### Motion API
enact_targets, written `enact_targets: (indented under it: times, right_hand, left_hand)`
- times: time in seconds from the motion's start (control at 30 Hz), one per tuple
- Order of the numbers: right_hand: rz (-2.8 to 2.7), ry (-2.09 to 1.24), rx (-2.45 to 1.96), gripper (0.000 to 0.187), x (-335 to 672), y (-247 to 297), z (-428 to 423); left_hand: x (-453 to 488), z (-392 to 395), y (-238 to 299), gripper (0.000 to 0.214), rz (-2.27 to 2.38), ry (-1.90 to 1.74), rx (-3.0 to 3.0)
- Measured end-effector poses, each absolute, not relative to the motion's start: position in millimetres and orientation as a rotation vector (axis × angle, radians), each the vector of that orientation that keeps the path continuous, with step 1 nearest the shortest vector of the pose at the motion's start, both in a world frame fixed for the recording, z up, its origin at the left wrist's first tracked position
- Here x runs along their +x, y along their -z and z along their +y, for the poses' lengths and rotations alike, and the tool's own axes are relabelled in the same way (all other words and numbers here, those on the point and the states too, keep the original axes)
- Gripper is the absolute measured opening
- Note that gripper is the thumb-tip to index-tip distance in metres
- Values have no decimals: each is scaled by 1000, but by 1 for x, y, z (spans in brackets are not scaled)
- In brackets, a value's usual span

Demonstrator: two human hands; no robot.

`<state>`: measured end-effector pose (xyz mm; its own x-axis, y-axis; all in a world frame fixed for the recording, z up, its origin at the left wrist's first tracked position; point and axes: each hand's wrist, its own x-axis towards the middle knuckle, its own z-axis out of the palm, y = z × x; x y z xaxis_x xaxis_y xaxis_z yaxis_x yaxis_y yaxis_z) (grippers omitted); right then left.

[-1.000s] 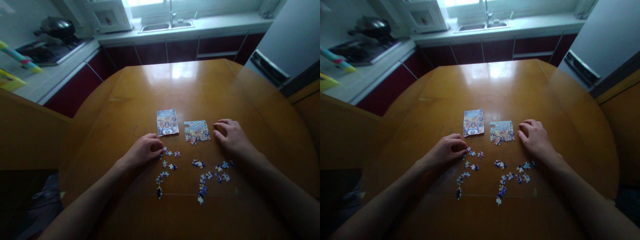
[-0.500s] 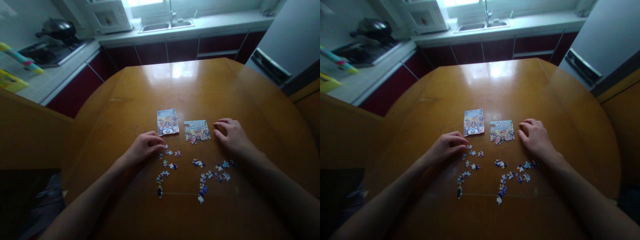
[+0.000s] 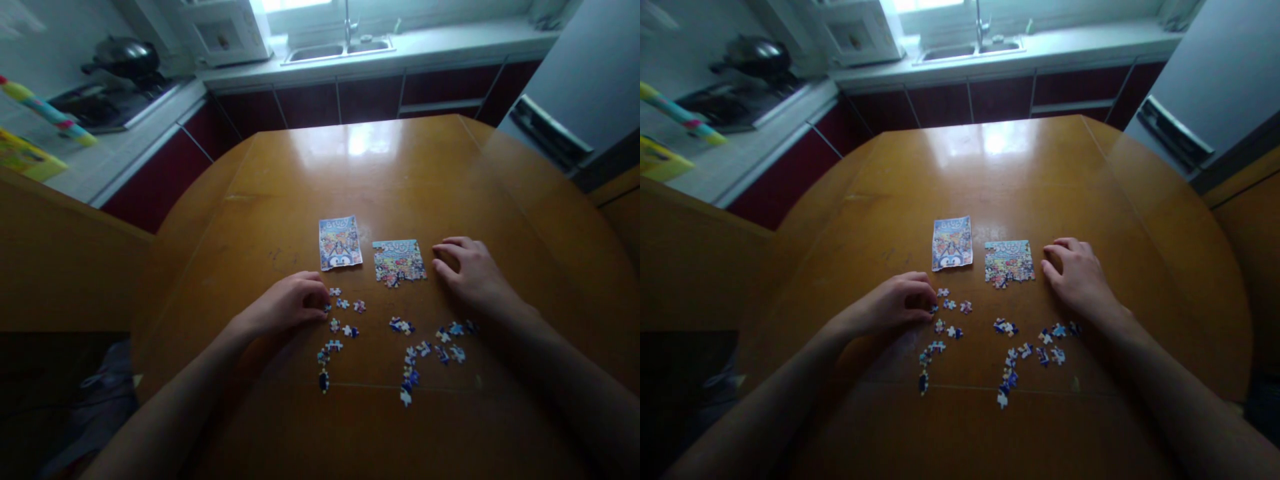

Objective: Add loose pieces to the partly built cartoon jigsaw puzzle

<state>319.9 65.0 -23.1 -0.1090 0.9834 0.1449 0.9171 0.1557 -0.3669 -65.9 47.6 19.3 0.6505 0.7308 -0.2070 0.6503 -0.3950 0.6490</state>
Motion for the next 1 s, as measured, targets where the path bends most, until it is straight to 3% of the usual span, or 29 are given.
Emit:
enact_targets:
  times: [0.33, 1.0]
  right_hand:
    - [-2084, -265, -1805, 33, 319, 20, 64]
    - [-2083, -266, -1815, 33, 319, 21, 64]
  left_hand:
    - [-53, 42, -15, 15, 1071, -407, 2154]
    - [-39, 35, -7, 16, 1131, -460, 2169]
